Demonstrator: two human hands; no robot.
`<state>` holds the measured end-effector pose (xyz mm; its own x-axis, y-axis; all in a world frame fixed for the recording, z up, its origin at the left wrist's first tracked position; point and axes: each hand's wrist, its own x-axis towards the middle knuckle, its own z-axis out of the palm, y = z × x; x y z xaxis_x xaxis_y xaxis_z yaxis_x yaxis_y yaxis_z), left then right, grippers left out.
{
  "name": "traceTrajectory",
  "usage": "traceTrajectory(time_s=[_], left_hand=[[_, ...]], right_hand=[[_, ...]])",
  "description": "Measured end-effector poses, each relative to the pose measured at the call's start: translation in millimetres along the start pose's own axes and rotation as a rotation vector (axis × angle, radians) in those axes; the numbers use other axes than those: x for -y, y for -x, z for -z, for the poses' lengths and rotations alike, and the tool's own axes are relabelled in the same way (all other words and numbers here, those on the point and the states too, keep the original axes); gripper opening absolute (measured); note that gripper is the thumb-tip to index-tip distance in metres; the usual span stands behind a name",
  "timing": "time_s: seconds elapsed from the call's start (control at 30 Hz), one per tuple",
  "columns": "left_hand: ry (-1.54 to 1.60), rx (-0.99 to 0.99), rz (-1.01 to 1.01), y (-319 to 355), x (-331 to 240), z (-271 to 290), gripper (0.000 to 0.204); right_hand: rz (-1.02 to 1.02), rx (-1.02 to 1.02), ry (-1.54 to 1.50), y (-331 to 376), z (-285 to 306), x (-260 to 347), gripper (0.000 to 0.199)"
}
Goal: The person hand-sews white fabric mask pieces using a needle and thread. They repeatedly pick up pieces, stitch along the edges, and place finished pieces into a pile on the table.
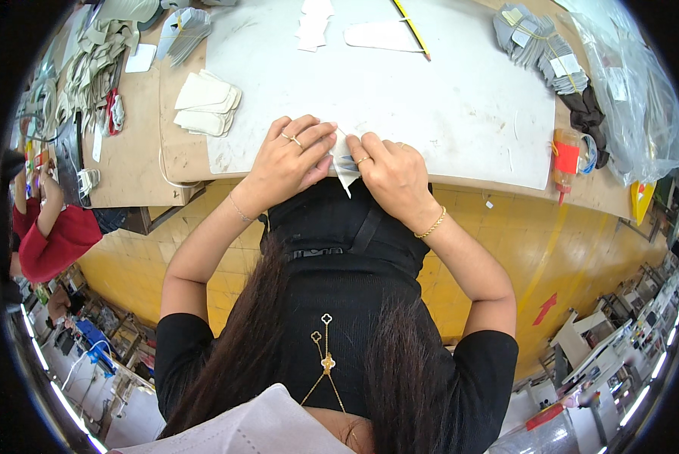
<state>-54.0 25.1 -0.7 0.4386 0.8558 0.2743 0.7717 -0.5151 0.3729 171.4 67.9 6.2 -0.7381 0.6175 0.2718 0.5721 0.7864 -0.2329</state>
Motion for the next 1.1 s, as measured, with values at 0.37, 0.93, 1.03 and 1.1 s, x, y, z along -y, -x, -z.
traceTrajectory(time_s=[0.37, 0.93, 1.03, 1.1], left_hand=[[-0.064, 0.012, -0.023, 2.8, 0.1, -5.0, 0.038], [-0.079, -0.002, 0.121, -7.7, 4.9, 4.6, 0.047], [0.0, -0.098, 0.097, -7.5, 5.7, 3.0, 0.044], [0.021, -0.124, 0.075, -6.8, 5.4, 0.7, 0.043]], right_hand=[[-0.01, 0.008, 0.019, -1.4, -2.8, 2.4, 0.037], [-0.033, 0.022, -0.015, -6.7, -0.9, 2.6, 0.04], [-0.028, 0.007, -0.039, -20.1, -6.2, -4.8, 0.038], [-0.002, 0.004, -0.058, -32.8, -11.8, -10.0, 0.031]])
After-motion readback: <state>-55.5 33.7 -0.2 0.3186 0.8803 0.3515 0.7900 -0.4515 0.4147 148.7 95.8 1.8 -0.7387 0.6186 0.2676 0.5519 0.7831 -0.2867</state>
